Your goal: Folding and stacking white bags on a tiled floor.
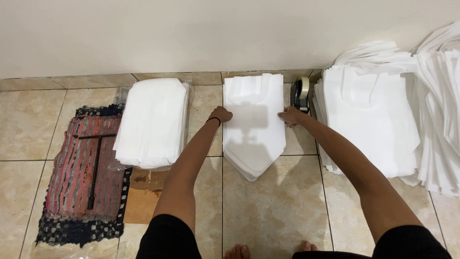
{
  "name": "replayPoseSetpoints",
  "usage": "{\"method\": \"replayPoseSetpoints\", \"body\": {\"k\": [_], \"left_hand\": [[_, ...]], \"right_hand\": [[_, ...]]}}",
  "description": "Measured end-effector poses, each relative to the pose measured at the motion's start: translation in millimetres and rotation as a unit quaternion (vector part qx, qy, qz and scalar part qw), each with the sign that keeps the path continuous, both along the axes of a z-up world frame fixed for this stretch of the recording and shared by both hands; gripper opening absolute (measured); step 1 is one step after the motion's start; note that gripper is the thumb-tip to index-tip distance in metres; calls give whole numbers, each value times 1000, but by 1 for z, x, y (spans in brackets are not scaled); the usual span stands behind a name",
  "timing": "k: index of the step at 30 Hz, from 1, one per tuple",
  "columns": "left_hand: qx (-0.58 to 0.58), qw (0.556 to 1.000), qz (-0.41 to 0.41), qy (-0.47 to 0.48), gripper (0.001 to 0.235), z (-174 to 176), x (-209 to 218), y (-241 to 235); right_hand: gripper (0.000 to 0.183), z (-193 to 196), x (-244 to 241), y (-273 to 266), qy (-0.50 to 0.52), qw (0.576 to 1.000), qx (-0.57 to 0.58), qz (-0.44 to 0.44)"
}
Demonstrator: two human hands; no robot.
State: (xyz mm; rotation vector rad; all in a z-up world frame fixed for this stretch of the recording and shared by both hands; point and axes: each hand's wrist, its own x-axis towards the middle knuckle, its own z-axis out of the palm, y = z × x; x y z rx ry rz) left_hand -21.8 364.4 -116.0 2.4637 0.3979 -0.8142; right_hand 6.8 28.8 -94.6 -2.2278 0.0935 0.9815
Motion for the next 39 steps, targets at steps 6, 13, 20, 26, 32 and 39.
{"method": "replayPoseSetpoints", "body": {"k": [6,13,20,26,32,39], "left_hand": [[-88,995,36,6,76,14,-25,-2],[-158,981,113,22,95,-25,-41,3],[-224,957,182,-21,94,12,-87,-18],[-202,959,190,-51,75,61,-116,-42],[-168,965,184,-78,73,58,-122,-49],[-172,956,215,-99,74,22,-121,-44]], "right_hand": [[86,-15,-13,2,-9,999,-33,26],[92,-29,-53,6,-24,1000,0,7],[81,10,-98,12,-43,993,90,-69],[67,19,-119,22,-55,985,128,-102],[63,35,-127,31,-94,980,146,-95],[64,45,-140,34,-115,970,181,-112]]}}
